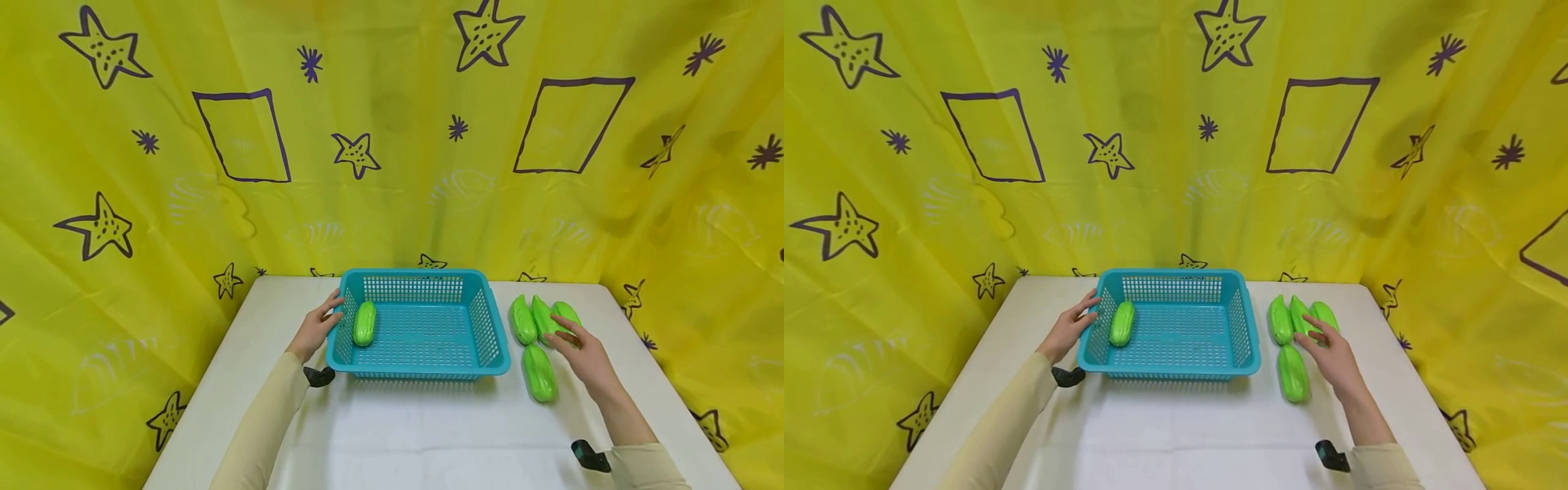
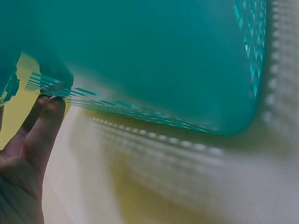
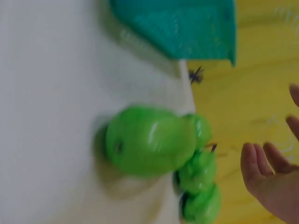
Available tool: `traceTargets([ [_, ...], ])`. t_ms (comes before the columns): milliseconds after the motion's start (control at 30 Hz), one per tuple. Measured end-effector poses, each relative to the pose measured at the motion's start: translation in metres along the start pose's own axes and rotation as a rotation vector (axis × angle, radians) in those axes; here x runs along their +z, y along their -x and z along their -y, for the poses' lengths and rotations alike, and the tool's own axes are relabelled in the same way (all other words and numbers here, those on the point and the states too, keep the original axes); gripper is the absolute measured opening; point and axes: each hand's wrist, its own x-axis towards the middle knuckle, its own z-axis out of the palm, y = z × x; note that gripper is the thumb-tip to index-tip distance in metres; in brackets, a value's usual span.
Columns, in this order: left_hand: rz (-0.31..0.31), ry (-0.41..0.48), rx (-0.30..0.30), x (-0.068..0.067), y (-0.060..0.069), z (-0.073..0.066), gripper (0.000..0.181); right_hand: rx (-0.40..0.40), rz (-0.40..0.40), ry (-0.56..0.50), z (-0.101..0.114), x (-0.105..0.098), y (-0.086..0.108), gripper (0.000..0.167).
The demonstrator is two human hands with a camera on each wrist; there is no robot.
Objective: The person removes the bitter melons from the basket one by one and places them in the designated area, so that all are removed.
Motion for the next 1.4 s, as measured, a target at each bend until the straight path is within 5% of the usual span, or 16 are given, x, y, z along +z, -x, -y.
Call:
traceTargets([
  [167, 0.015, 0.021, -0.001, 0.001, 0.005, -0.012, 0.048, 0.018, -0.103, -0.333, 0.017, 0.005, -0.001, 0.068],
  [300, 0.035, 0.022, -0.022, 0.0, 0.013, -0.028, 0.048, 0.018, -0.088, -0.419, 0.031, 0.01, -0.003, 0.065],
  [800, 0.048, 0.03, -0.026, -0.001, 0.018, -0.034, 0.048, 0.036, 0.033, -0.387, 0.058, 0.046, -0.014, 0.068],
  [1033, 0.043, 0.022, -0.026, -0.002, 0.019, -0.039, 0.048, -0.007, 0.095, -0.277, 0.079, 0.064, -0.021, 0.067],
  [1400, 0.011, 0.021, 0.006, 0.0, 0.003, -0.006, 0.046, -0.052, 0.218, -0.306, 0.103, 0.098, -0.047, 0.07],
])
